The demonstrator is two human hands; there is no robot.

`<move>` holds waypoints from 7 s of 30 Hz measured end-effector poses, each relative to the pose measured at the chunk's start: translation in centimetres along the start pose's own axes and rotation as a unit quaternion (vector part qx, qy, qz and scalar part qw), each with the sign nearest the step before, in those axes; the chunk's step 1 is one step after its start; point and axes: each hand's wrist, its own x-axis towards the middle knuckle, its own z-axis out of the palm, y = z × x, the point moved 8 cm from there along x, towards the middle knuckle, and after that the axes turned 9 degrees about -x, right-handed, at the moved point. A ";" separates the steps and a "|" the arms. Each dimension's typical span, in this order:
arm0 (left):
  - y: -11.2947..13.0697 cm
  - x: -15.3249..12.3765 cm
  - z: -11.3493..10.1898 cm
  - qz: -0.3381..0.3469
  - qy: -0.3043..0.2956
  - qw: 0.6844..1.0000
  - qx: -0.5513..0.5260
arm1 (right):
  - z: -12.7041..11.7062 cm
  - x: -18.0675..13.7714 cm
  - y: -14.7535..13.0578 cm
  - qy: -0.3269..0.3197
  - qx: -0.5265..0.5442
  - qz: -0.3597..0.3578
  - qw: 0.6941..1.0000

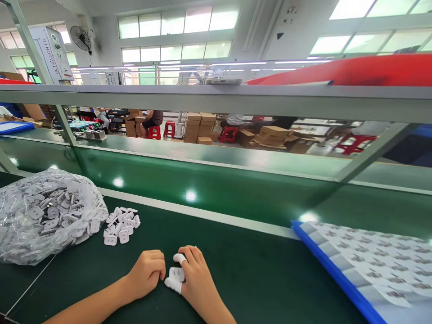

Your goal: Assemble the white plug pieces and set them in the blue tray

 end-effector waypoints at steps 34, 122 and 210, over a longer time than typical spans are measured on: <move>0.3 0.0 0.3 0.008 -0.021 1.000 0.014 | 0.8 -0.1 -1.0 -0.027 0.089 0.030 0.995; -4.5 -0.5 1.7 -0.240 -0.082 0.959 -0.124 | 0.4 -0.2 -0.5 -0.056 0.184 0.051 0.980; -0.6 0.1 1.5 0.017 -0.041 0.988 0.147 | 4.9 -2.4 2.9 -0.075 0.329 0.255 0.906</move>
